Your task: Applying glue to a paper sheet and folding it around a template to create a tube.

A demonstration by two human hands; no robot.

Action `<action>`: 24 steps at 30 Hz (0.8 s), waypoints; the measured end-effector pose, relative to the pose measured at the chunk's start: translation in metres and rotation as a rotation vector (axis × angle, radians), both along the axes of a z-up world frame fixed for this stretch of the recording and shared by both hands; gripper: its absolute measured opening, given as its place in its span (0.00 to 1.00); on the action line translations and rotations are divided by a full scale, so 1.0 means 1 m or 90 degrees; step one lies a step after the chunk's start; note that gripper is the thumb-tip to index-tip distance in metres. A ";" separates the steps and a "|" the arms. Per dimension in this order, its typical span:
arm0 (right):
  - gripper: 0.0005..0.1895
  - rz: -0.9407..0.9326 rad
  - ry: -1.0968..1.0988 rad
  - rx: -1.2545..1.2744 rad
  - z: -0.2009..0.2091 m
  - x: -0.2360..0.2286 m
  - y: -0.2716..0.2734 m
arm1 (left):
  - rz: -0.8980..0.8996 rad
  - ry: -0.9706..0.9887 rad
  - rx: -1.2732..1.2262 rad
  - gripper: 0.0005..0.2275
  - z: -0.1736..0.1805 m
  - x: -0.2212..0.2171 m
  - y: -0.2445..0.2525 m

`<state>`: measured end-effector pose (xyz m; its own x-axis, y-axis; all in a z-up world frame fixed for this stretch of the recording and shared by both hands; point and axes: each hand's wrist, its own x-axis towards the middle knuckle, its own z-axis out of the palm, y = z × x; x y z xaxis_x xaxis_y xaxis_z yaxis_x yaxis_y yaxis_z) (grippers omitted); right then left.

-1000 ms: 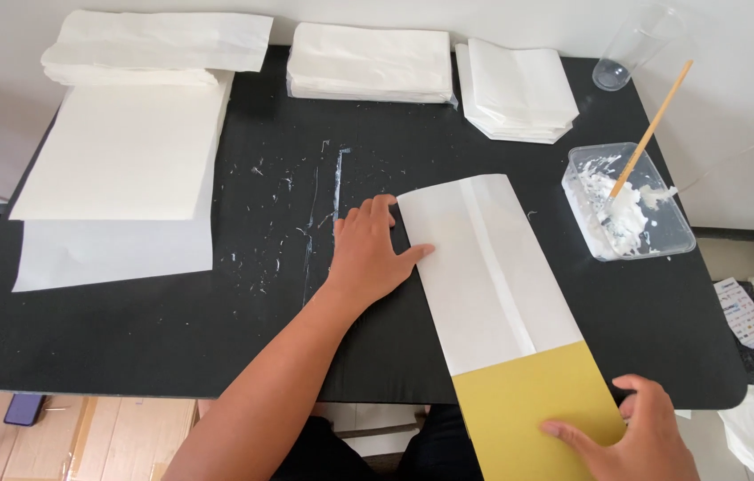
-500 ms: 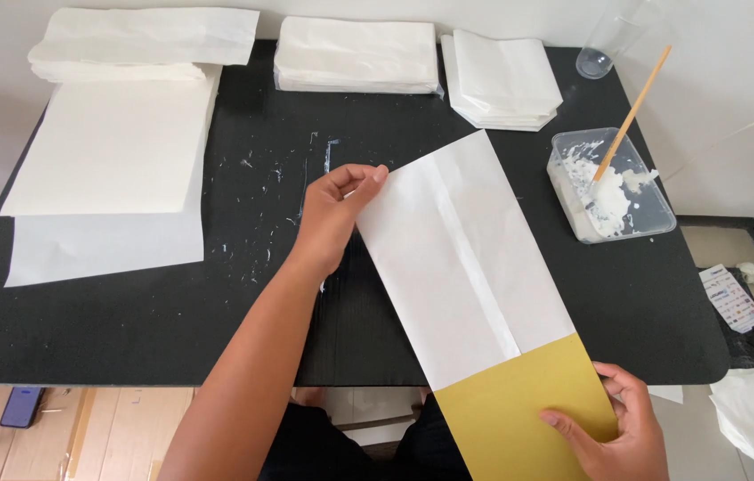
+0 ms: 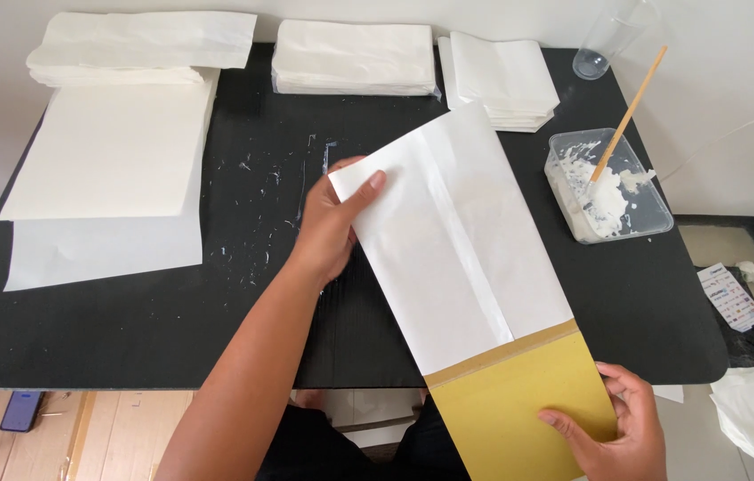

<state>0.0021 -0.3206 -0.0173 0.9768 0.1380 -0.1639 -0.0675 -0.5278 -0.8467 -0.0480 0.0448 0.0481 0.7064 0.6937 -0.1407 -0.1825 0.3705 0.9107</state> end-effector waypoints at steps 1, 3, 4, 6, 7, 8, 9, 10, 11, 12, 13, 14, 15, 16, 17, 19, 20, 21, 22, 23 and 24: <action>0.47 0.022 -0.060 0.052 -0.010 0.001 -0.004 | -0.042 0.024 -0.091 0.27 0.006 0.000 -0.006; 0.46 -0.009 -0.036 0.054 0.008 -0.004 0.010 | -0.107 0.030 -0.080 0.26 0.006 -0.001 -0.015; 0.45 -0.038 -0.010 0.054 0.017 -0.007 0.016 | -0.170 0.039 -0.071 0.24 0.006 -0.002 -0.020; 0.44 -0.037 -0.019 0.062 0.020 -0.009 0.021 | -0.197 0.023 -0.062 0.24 0.015 -0.007 -0.034; 0.44 -0.034 -0.028 0.068 0.021 -0.011 0.024 | -0.221 0.007 -0.055 0.24 0.020 -0.009 -0.041; 0.44 -0.034 -0.028 0.070 0.020 -0.011 0.026 | -0.222 0.008 -0.053 0.24 0.023 -0.011 -0.045; 0.43 -0.022 -0.034 0.104 0.018 -0.011 0.028 | -0.223 0.030 -0.018 0.25 0.026 -0.013 -0.050; 0.42 -0.010 -0.040 0.138 0.016 -0.011 0.030 | -0.224 0.052 0.015 0.26 0.028 -0.016 -0.055; 0.42 -0.010 -0.039 0.139 0.012 -0.010 0.030 | -0.224 0.053 0.015 0.26 0.025 -0.017 -0.056; 0.42 0.018 -0.064 0.151 0.007 -0.008 0.031 | -0.225 0.061 0.011 0.25 0.021 -0.018 -0.058; 0.42 0.045 -0.089 0.164 0.002 -0.007 0.032 | -0.225 0.068 0.007 0.25 0.018 -0.020 -0.060; 0.42 0.048 -0.089 0.165 0.004 -0.007 0.035 | -0.222 0.068 0.008 0.25 0.016 -0.023 -0.061; 0.40 0.055 -0.075 0.164 0.006 -0.008 0.038 | -0.253 0.093 0.032 0.26 0.014 -0.026 -0.062; 0.38 0.061 -0.061 0.163 0.008 -0.009 0.041 | -0.285 0.118 0.056 0.27 0.012 -0.030 -0.064; 0.38 0.064 -0.060 0.164 0.012 -0.009 0.043 | -0.282 0.119 0.056 0.27 0.008 -0.033 -0.064; 0.40 0.108 0.014 0.067 0.022 -0.008 0.047 | -0.285 0.151 0.050 0.25 0.002 -0.038 -0.065; 0.40 0.111 0.016 0.068 0.019 -0.003 0.045 | -0.282 0.152 0.049 0.25 0.001 -0.040 -0.062; 0.42 0.169 -0.081 -0.014 0.017 0.003 0.043 | -0.284 0.170 0.050 0.26 0.000 -0.042 -0.059; 0.44 0.224 -0.179 -0.096 0.015 0.008 0.040 | -0.287 0.187 0.052 0.26 -0.001 -0.044 -0.056; 0.44 0.226 -0.177 -0.096 0.024 0.009 0.049 | -0.286 0.189 0.051 0.26 0.001 -0.044 -0.054; 0.42 0.272 -0.236 -0.116 0.033 0.008 0.056 | -0.281 0.233 0.040 0.26 0.002 -0.044 -0.053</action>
